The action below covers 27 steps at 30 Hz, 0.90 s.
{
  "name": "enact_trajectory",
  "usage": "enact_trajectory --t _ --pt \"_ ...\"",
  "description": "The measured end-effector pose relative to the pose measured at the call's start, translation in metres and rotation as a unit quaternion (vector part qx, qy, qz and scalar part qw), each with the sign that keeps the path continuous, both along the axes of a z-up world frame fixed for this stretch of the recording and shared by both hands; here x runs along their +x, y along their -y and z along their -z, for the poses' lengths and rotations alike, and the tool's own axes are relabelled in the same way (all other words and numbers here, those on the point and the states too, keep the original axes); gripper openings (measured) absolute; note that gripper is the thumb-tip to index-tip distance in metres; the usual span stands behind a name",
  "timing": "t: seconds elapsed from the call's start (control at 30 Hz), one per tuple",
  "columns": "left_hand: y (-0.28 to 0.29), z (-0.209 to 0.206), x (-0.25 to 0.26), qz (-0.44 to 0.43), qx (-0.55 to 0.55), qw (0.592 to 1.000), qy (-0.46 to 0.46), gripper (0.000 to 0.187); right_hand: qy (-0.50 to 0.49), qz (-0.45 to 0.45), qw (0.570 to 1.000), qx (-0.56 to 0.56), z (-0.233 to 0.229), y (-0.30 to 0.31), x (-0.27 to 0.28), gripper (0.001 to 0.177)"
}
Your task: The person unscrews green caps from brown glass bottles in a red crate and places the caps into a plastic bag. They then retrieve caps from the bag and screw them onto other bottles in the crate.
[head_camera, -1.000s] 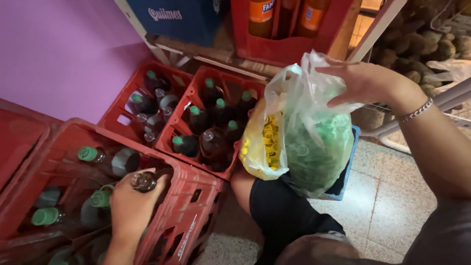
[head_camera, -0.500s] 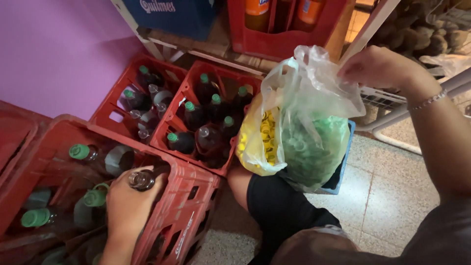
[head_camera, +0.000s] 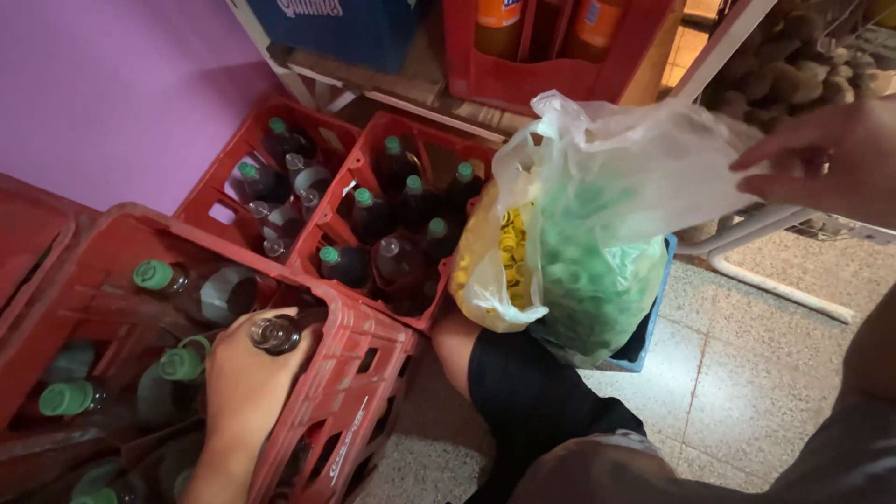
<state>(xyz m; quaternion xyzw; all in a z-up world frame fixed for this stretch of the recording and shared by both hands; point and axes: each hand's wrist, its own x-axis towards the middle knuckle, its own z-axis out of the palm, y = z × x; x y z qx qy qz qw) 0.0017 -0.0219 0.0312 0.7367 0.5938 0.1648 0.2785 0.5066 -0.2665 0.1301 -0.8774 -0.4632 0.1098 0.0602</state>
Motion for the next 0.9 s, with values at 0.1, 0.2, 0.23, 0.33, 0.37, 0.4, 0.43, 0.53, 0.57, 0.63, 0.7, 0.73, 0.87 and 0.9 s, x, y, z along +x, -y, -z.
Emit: enact_trajectory --t 0.1,0.2,0.23,0.33,0.37,0.4,0.43,0.53,0.57,0.63,0.7,0.73,0.87,0.9 --pt "-0.001 0.003 -0.002 0.002 -0.004 1.000 -0.009 0.029 0.120 -0.132 0.976 0.125 -0.007 -0.012 -0.014 0.029" --pt "-0.001 -0.002 0.000 0.013 -0.018 0.999 -0.026 0.030 0.158 -0.251 0.933 0.203 -0.026 -0.046 -0.040 0.028" --pt "0.000 -0.005 0.002 0.014 -0.033 0.999 -0.039 0.030 0.125 -0.306 0.925 0.185 -0.034 -0.061 -0.048 0.027" --pt "-0.001 -0.010 0.003 0.014 -0.070 0.996 -0.061 0.033 -0.005 -0.122 0.986 -0.110 -0.049 -0.120 -0.098 0.060" --pt "-0.001 -0.006 0.001 0.015 -0.067 0.996 -0.060 0.033 -0.004 -0.121 0.987 -0.107 -0.032 -0.123 -0.094 0.060" --pt "-0.003 -0.003 -0.001 -0.001 -0.079 0.995 -0.066 0.036 0.126 -0.178 0.944 -0.248 -0.016 -0.127 -0.090 0.050" --pt "-0.005 0.000 -0.004 -0.016 -0.091 0.993 -0.071 0.041 0.251 -0.225 0.863 -0.377 0.000 -0.132 -0.087 0.058" --pt "-0.004 -0.005 -0.002 -0.022 -0.120 0.990 -0.075 0.051 0.154 -0.270 0.923 -0.228 0.033 -0.102 -0.086 0.039" --pt "-0.001 -0.004 -0.004 -0.027 -0.127 0.989 -0.077 0.051 0.151 -0.276 0.920 -0.233 0.044 -0.093 -0.086 0.039" --pt "-0.005 -0.003 0.000 -0.023 -0.134 0.987 -0.082 0.046 -0.120 -0.435 0.879 -0.153 0.063 -0.072 -0.083 0.026" --pt "-0.007 0.000 0.002 -0.024 -0.133 0.988 -0.074 0.047 -0.171 -0.432 0.871 -0.161 0.050 -0.064 -0.104 0.023" --pt "-0.007 0.001 -0.001 -0.026 -0.134 0.988 -0.076 0.049 -0.232 -0.429 0.858 -0.164 0.046 -0.058 -0.117 0.020" --pt "0.000 -0.014 0.005 -0.033 -0.145 0.986 -0.074 0.045 -0.339 -0.363 0.864 -0.087 0.018 -0.046 -0.129 0.020" --pt "0.004 -0.023 0.011 -0.050 -0.167 0.982 -0.067 0.043 -0.379 -0.400 0.834 -0.030 0.020 -0.043 -0.124 0.017"
